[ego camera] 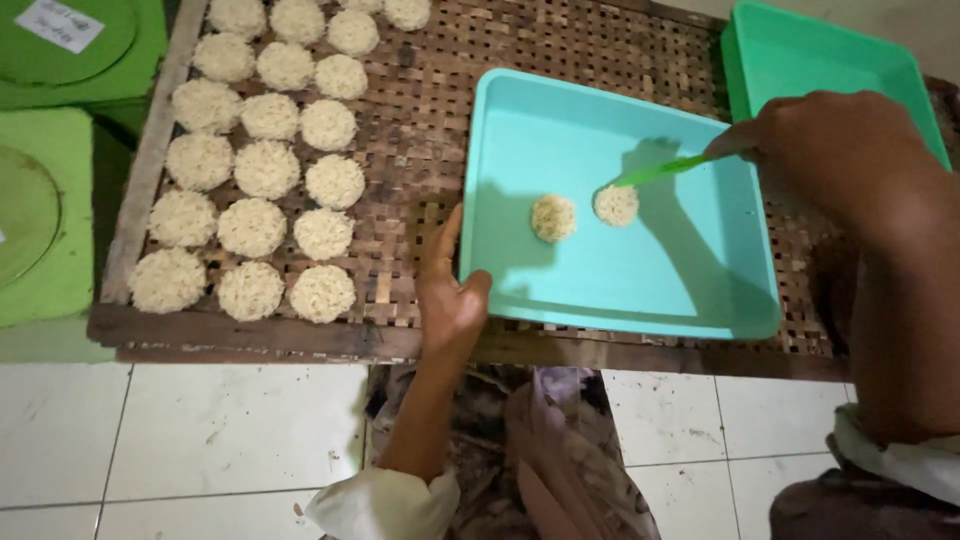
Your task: Transferring small noodle cakes from a drying rack to a plastic tray using a spatula.
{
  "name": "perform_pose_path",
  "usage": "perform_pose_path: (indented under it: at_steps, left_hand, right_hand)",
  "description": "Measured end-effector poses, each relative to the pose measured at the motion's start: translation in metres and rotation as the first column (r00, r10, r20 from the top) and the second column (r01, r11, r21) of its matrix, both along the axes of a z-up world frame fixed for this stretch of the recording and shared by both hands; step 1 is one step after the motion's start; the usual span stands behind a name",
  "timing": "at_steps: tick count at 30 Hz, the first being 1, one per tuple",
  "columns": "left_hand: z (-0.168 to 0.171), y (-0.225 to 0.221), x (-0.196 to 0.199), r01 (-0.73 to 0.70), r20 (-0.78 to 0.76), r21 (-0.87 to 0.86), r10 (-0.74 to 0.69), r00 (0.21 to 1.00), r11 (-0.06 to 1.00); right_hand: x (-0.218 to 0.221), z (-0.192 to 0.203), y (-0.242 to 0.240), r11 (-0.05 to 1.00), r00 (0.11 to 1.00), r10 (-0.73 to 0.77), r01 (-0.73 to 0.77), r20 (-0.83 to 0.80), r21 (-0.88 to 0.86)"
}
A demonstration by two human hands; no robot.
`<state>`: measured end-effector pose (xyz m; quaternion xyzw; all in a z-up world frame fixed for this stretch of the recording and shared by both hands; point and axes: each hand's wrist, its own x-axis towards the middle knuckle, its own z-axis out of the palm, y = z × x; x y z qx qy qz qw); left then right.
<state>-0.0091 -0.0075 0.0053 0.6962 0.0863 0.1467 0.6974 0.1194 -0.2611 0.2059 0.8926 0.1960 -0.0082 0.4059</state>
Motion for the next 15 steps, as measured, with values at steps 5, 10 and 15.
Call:
perform_pose_path:
  at_steps: [5,10,15]
  left_hand:
    - [-0.011,-0.001,0.004,-0.026,-0.018,0.061,0.027,0.999,0.998]
    - [-0.011,-0.003,0.003,-0.029,-0.033,-0.005,0.029,0.999,1.000]
    - [-0.008,-0.002,0.004,-0.024,-0.054,0.076,0.028,0.998,0.997]
  right_hand:
    - [-0.008,-0.013,-0.008,1.000,1.000,0.002,-0.002,-0.005,-0.002]
    - [-0.020,-0.020,-0.030,0.997,0.993,0.044,-0.050,0.110,0.056]
    - [-0.023,-0.045,-0.036,0.980,0.989,0.123,-0.135,0.084,0.148]
